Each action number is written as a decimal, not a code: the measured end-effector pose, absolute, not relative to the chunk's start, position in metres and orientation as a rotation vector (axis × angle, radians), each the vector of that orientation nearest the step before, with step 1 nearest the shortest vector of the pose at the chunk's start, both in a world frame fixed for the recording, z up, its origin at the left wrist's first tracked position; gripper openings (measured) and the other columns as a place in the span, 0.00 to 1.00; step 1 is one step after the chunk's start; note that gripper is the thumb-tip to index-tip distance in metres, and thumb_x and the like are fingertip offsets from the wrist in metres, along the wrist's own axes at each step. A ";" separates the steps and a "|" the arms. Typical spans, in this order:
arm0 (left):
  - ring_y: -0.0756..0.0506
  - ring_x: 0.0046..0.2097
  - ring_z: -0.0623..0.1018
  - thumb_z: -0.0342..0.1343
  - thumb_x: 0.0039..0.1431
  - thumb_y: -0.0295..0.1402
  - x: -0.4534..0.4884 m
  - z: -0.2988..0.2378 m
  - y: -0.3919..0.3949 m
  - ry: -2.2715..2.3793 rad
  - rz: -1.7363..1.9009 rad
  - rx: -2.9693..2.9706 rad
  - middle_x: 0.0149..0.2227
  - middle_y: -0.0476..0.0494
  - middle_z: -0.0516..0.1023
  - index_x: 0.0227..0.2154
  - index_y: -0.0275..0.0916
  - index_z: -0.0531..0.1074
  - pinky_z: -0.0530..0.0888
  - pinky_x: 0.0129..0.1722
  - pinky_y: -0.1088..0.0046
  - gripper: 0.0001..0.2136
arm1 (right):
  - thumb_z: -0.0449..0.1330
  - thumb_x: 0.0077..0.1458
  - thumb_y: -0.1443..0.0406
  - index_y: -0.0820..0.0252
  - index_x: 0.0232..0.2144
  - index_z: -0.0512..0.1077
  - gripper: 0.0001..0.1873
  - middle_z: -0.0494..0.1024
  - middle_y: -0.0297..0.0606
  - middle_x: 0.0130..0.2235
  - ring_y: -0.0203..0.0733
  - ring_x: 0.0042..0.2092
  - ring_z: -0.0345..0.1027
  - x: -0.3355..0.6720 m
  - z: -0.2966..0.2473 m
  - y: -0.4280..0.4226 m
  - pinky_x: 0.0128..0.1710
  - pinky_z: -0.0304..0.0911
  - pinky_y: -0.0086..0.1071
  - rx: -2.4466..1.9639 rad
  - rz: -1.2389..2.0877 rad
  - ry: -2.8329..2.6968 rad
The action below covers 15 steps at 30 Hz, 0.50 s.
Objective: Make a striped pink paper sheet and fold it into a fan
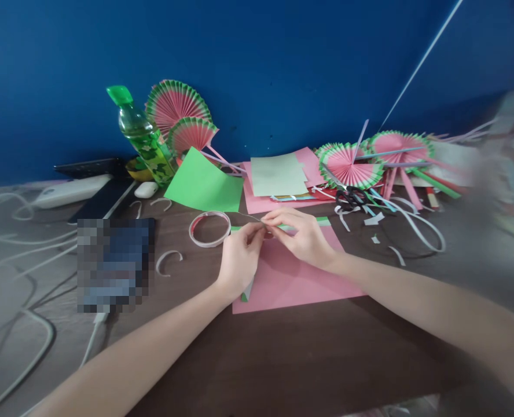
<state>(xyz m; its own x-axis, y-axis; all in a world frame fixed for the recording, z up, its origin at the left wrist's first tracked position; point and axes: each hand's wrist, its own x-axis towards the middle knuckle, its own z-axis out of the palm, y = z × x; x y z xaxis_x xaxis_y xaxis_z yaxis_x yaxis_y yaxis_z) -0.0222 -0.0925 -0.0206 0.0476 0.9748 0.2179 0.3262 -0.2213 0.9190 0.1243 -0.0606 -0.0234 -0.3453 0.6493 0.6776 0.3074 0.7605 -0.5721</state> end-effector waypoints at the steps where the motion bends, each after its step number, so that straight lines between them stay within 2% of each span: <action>1: 0.47 0.34 0.76 0.49 0.55 0.32 -0.022 -0.020 -0.093 1.332 1.189 1.632 0.32 0.46 0.79 0.36 0.38 0.74 0.70 0.37 0.73 0.10 | 0.54 0.54 0.67 0.57 0.29 0.71 0.06 0.77 0.40 0.36 0.42 0.40 0.70 0.124 -0.023 -0.061 0.41 0.66 0.40 -0.725 0.424 -1.948; 15: 0.49 0.32 0.76 0.49 0.55 0.31 -0.021 -0.020 -0.094 1.347 1.200 1.665 0.31 0.48 0.79 0.34 0.38 0.74 0.70 0.34 0.75 0.09 | 0.54 0.51 0.70 0.56 0.28 0.70 0.06 0.77 0.37 0.34 0.42 0.39 0.71 0.123 -0.024 -0.061 0.40 0.66 0.38 -0.747 0.407 -1.925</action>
